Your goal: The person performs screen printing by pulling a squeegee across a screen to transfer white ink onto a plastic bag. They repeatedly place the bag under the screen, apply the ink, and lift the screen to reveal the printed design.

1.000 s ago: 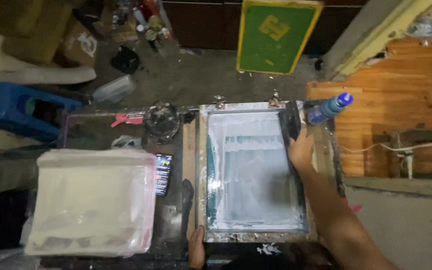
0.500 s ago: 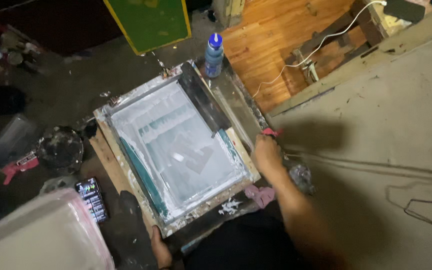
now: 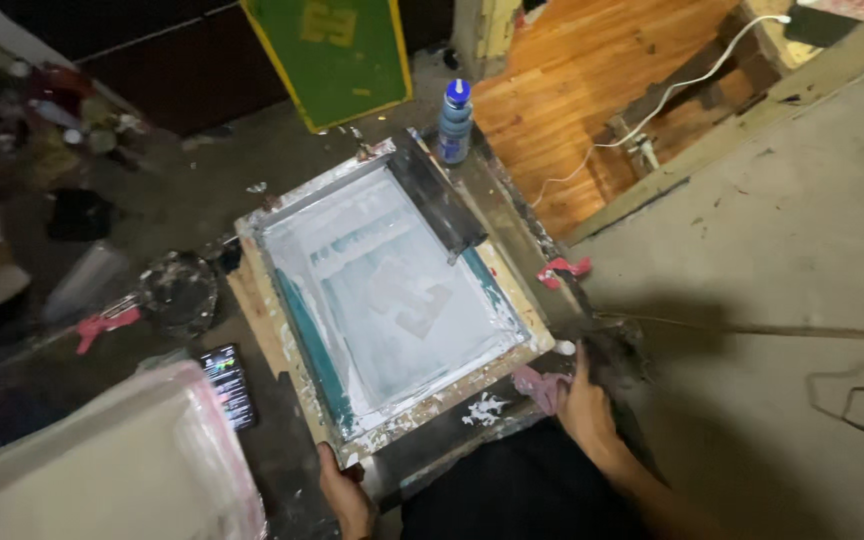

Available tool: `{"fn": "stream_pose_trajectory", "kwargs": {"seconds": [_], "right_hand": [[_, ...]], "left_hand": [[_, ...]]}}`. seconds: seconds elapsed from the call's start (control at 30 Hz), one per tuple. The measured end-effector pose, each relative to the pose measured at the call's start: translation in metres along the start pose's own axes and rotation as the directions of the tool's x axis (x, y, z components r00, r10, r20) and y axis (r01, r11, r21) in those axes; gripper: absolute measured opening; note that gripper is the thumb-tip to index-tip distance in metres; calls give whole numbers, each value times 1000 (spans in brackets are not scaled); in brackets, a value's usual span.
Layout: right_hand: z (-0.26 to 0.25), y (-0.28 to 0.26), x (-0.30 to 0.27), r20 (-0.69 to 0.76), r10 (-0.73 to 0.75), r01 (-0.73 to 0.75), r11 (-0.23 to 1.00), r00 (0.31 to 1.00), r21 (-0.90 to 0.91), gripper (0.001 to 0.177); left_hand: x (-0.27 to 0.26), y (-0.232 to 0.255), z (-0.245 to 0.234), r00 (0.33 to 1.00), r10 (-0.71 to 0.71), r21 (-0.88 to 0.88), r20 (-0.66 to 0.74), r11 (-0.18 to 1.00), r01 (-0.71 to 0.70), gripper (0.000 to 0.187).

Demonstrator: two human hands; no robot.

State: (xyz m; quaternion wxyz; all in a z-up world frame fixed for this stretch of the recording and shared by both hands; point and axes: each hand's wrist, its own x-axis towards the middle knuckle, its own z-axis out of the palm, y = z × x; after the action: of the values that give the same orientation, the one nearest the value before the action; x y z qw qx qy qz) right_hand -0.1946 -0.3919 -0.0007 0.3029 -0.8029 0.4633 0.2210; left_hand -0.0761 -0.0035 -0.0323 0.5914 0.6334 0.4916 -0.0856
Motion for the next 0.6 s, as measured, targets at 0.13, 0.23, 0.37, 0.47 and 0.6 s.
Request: {"fn": "stream_pose_trajectory", "kwargs": {"seconds": [0.13, 0.23, 0.37, 0.47, 0.6], "right_hand": [[25, 8, 40, -109, -47, 51, 998, 993, 39, 77], [38, 8, 53, -186, 6, 45, 962, 982, 268, 32], [82, 11, 75, -326, 16, 113, 921, 945, 372, 40], [123, 33, 101, -488, -188, 324, 923, 852, 209, 34], [144, 42, 125, -463, -137, 412, 710, 876, 571, 57]], "left_hand": [[-16, 25, -1, 999, -41, -13, 30, 999, 41, 85], [-14, 25, -9, 999, -39, 78, 11, 996, 38, 74], [32, 6, -8, 1000, 19, 135, -20, 991, -16, 78], [18, 1, -10, 992, -128, 106, -15, 986, 128, 73], [48, -31, -12, 975, 143, 272, 171, 944, -186, 47]]}}
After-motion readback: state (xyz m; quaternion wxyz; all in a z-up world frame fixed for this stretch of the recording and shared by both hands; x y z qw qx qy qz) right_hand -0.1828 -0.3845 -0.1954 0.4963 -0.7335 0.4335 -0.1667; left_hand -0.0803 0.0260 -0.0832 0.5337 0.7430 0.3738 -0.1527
